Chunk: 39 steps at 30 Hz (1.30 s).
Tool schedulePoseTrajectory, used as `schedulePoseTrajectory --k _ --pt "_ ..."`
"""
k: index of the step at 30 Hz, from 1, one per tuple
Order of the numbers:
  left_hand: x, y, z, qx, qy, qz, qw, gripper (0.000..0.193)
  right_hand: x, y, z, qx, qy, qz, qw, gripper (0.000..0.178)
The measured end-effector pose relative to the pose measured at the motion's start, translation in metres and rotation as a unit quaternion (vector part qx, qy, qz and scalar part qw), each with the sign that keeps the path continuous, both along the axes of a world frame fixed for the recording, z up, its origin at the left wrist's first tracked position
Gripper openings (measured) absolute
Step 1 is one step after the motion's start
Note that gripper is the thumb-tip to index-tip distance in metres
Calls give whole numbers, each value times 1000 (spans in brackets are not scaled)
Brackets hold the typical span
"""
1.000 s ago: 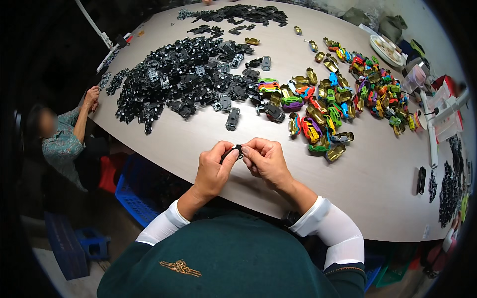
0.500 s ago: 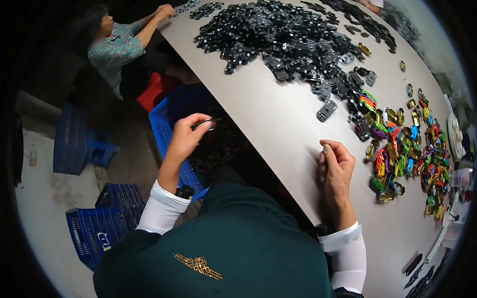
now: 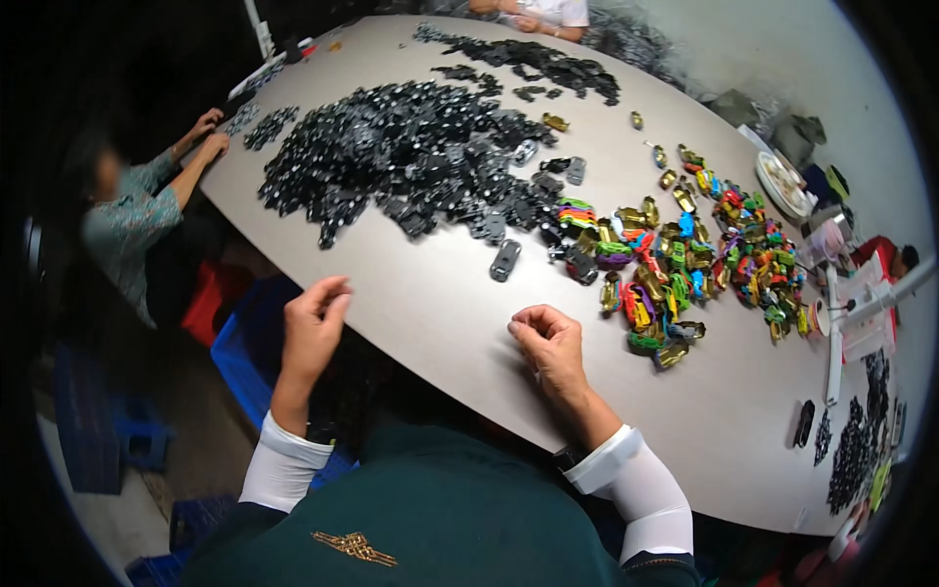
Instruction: The person sits at a large table and assembles small keychains by hand. They pick up a black plastic base and a colorful metal casing, fit the casing onto the base, and place the finished unit on the table. The process is repeated with various colored casings throughout the clip.
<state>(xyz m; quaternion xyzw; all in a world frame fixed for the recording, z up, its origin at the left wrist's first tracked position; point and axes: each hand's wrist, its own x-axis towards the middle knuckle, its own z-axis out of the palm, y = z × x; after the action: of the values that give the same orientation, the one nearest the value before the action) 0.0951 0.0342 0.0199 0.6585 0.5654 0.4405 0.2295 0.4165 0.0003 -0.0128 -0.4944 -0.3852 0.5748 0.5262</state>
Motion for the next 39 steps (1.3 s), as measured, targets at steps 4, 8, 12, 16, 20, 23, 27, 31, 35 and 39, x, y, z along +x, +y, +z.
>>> schedulePoseTrajectory --k 4,8,12,16,20,23,27,31,35,39 --pt "85 35 6 39 42 -229 972 33 7 -13 -1 12 -37 -8 999 11" --pt "142 48 -4 77 154 -286 943 47 23 -25 6 5 -99 -57 993 19" --pt "169 68 -17 79 208 -301 927 38 58 -10 19 121 -428 -206 872 16" --pt "172 81 -23 90 178 -320 926 16 73 28 24 242 -584 -202 748 21" --pt "176 70 -10 -38 28 -328 944 15 63 52 19 120 -672 -122 720 29" --pt "180 64 -11 -125 -60 -305 942 25 68 63 12 93 -689 -97 712 28" --pt "180 68 -26 -204 -115 -305 923 38 65 46 12 162 -604 -72 777 17" --pt "175 58 -32 -199 -150 -277 928 36 90 34 32 166 -632 -187 733 11" --pt "170 45 -38 -98 -100 -246 959 36 72 -34 148 220 -421 -174 863 21" --pt "166 36 -45 -86 -105 -214 967 37 50 -96 205 421 -424 -13 802 20"
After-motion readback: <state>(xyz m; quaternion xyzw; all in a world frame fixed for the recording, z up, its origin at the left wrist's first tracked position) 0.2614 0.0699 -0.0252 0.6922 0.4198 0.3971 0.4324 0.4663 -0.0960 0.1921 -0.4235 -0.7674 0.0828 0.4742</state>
